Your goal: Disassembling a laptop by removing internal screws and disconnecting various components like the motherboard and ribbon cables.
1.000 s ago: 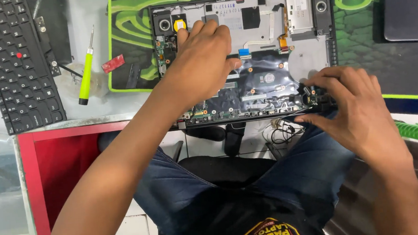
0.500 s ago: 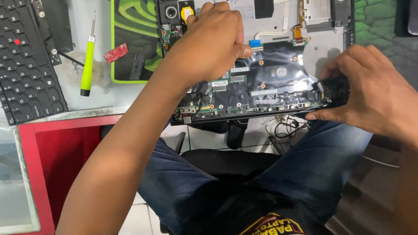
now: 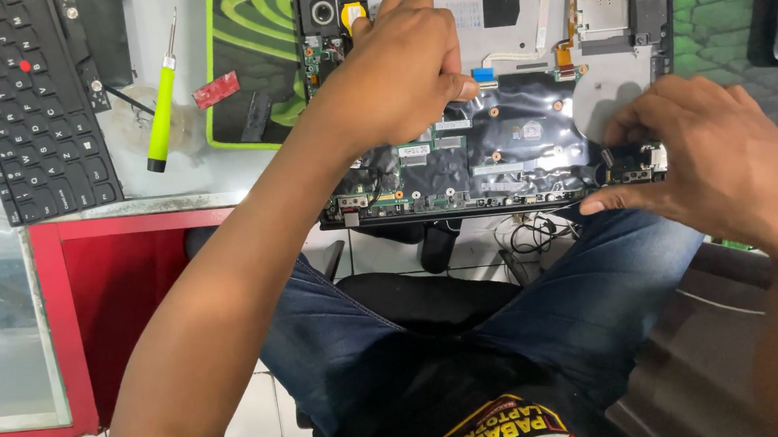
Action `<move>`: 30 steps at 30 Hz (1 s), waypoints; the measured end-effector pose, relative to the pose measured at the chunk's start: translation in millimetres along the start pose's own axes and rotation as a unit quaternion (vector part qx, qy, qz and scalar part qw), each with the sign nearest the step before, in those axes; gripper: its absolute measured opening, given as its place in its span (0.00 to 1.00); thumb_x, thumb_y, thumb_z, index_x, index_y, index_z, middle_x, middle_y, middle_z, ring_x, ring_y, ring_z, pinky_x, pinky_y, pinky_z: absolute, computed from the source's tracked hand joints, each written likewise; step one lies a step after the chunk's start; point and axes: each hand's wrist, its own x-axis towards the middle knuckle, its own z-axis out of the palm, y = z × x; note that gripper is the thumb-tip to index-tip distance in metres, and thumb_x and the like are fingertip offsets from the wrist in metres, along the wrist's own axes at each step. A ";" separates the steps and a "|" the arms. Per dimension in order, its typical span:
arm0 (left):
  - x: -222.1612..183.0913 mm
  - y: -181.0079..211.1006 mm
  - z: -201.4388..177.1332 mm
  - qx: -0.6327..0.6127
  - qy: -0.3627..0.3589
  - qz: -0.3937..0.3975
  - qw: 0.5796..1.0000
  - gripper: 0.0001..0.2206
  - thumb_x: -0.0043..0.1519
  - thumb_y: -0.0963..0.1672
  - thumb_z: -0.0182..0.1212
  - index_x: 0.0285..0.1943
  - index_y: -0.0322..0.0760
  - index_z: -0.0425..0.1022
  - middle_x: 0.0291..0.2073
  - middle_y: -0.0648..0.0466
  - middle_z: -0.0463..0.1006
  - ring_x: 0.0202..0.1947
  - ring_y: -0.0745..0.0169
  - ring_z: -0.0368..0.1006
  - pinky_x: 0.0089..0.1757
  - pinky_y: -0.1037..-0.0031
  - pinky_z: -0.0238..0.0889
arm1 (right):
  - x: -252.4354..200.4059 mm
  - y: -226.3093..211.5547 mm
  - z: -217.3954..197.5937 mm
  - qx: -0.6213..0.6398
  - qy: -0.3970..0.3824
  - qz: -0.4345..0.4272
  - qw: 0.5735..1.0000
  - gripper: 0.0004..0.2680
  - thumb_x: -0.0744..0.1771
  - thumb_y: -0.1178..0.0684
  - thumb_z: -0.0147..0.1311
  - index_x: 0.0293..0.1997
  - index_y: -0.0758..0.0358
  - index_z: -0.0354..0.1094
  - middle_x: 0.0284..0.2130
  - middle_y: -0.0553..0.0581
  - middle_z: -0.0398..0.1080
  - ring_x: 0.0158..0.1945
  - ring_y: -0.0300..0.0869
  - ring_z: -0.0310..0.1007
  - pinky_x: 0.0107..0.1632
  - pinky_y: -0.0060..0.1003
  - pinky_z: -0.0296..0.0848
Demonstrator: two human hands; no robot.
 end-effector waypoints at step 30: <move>-222.5 -26.5 -68.7 0.175 0.380 -0.059 0.906 0.05 0.83 0.37 0.54 0.59 0.26 0.74 0.39 0.38 0.73 0.37 0.22 0.77 0.39 0.46 0.71 | 7.9 -151.0 89.6 0.109 0.493 -0.176 0.845 0.05 0.73 0.59 0.66 0.52 0.56 0.86 0.54 0.62 0.84 0.63 0.63 0.83 0.73 0.66 0.72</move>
